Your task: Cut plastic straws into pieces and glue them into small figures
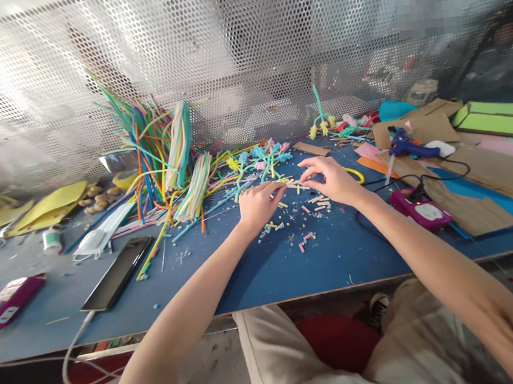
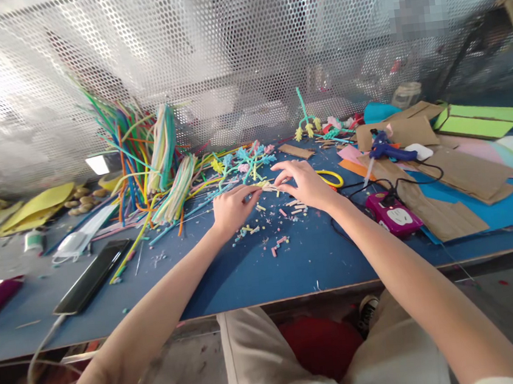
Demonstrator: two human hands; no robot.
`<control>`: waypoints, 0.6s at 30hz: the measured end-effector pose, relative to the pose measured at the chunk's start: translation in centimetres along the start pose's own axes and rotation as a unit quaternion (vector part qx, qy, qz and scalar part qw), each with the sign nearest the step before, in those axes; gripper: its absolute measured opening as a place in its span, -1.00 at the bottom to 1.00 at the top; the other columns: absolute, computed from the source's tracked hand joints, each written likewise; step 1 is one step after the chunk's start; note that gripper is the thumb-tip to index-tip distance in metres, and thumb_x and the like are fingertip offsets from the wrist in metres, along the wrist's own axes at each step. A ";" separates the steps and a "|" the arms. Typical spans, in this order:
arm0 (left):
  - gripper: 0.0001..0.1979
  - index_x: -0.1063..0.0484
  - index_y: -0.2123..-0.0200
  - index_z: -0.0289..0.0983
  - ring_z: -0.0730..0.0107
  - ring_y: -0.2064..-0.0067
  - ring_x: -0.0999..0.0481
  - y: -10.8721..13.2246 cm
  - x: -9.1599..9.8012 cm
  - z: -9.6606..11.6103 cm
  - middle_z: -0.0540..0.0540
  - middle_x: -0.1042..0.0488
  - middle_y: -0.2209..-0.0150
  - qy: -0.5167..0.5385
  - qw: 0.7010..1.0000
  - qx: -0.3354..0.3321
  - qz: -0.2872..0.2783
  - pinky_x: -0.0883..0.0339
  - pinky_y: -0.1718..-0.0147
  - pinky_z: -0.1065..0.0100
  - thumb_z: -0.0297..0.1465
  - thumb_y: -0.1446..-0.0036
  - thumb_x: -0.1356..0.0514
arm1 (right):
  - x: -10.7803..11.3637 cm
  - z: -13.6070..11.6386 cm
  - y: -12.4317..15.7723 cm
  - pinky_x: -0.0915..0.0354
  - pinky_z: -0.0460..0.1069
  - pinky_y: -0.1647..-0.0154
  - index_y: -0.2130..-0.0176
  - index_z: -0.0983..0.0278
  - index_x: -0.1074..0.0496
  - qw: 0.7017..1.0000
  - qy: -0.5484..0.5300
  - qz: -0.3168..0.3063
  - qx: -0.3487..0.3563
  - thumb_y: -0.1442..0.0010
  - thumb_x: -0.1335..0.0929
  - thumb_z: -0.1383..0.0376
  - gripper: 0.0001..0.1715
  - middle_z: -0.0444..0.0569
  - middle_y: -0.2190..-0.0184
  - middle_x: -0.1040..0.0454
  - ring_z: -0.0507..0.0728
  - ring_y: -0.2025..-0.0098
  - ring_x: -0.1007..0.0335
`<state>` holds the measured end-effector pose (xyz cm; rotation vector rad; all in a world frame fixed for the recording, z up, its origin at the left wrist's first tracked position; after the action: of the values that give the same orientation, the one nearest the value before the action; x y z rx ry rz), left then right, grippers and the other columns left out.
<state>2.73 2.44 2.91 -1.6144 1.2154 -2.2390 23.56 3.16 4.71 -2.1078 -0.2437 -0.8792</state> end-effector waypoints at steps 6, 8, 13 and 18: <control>-0.71 -0.64 0.09 -0.05 0.37 0.31 -0.63 0.0 -0.2 0.0 -0.04 -0.68 0.19 0.008 1.000 -0.007 -0.005 -0.28 0.43 0.39 -0.14 -0.38 -0.13 | -0.1 0.4 0.0 -0.15 0.25 -0.21 -0.14 0.08 -0.29 1.000 0.005 0.003 -0.001 -0.35 -0.36 0.16 -0.60 -0.10 0.17 -0.65 0.27 -0.04 -0.52; -0.71 -0.64 0.09 -0.06 0.36 0.31 -0.63 0.0 -0.2 0.0 -0.04 -0.68 0.19 0.006 1.000 -0.008 -0.005 -0.28 0.44 0.39 -0.14 -0.38 -0.13 | -0.2 0.5 0.0 -0.15 0.25 -0.20 -0.14 0.08 -0.29 1.000 0.007 0.001 -0.002 -0.35 -0.36 0.16 -0.60 -0.09 0.17 -0.65 0.27 -0.04 -0.52; -0.72 -0.64 0.09 -0.03 0.37 0.31 -0.63 0.0 -0.3 -0.1 -0.02 -0.68 0.18 0.004 1.000 -0.001 -0.015 -0.26 0.46 0.41 -0.14 -0.37 -0.14 | 0.0 0.3 0.0 -0.18 0.21 -0.16 -0.14 0.09 -0.30 1.000 0.015 0.008 0.005 -0.34 -0.38 0.18 -0.60 -0.10 0.19 -0.64 0.26 0.00 -0.50; -0.72 -0.64 0.09 -0.05 0.40 0.35 -0.61 0.0 -0.4 -0.1 -0.02 -0.68 0.18 0.003 1.000 -0.002 -0.023 -0.24 0.48 0.41 -0.15 -0.37 -0.15 | -0.1 0.3 0.0 -0.20 0.19 -0.11 -0.11 0.10 -0.36 1.000 0.017 0.003 0.005 -0.31 -0.41 0.16 -0.60 -0.10 0.23 -0.62 0.24 0.10 -0.50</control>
<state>2.82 2.73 2.57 -1.6549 1.1962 -2.2711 23.67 3.45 4.55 -2.0824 -0.2236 -0.9069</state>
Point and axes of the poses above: each hand's wrist, its own y-axis away from the middle knuckle, its own x-axis out of the back of the hand, z = x × y, the point moved 5 cm from there along -y, towards the middle knuckle
